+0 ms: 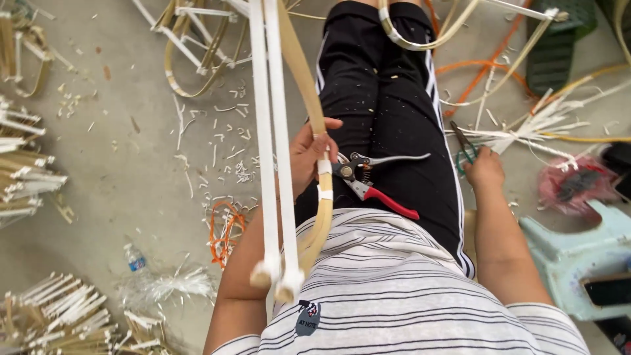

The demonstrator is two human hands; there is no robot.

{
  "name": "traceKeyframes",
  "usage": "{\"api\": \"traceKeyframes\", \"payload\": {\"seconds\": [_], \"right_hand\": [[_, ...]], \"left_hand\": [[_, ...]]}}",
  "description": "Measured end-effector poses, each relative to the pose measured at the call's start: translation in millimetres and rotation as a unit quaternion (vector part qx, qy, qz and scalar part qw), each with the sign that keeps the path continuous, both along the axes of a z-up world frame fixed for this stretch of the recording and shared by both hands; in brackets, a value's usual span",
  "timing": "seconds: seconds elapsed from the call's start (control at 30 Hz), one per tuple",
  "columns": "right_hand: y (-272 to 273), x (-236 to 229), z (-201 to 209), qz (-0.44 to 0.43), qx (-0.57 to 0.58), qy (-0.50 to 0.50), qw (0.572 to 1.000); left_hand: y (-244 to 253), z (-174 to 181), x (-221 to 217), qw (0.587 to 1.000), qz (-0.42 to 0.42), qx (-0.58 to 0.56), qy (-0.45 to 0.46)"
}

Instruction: Assembling and finishing wooden frame components for furniture using hand tools.

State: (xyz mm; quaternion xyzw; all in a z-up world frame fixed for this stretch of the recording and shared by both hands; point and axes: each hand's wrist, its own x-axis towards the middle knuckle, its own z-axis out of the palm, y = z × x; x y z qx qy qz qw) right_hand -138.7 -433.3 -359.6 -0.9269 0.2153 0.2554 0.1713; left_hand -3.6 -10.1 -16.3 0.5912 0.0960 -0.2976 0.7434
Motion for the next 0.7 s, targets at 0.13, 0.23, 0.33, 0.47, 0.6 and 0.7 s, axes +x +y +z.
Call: {"api": "traceKeyframes", "payload": {"seconds": [0.13, 0.23, 0.33, 0.47, 0.6, 0.7], "right_hand": [[-2, 12, -8, -0.008, -0.043, 0.104, 0.994], [-9, 10, -8, 0.038, -0.017, 0.171, 0.984], [-30, 7, 3, 0.058, 0.023, 0.119, 0.991], [-22, 26, 117, -0.083, 0.263, -0.007, 0.961], [31, 45, 252, -0.041, 0.232, -0.054, 0.970], [82, 46, 292, 0.072, 0.250, -0.174, 0.950]], "left_hand": [[-5, 1, 4, 1.000, -0.020, 0.003, -0.019], [-6, 0, 8, 0.999, -0.038, -0.017, -0.034], [-7, -16, 10, 0.996, -0.045, -0.043, -0.069], [-18, -8, 12, 0.996, -0.023, -0.073, -0.054], [-29, 6, 9, 0.999, -0.003, -0.038, -0.029], [-33, -11, 2, 0.999, -0.001, -0.028, -0.045]]}}
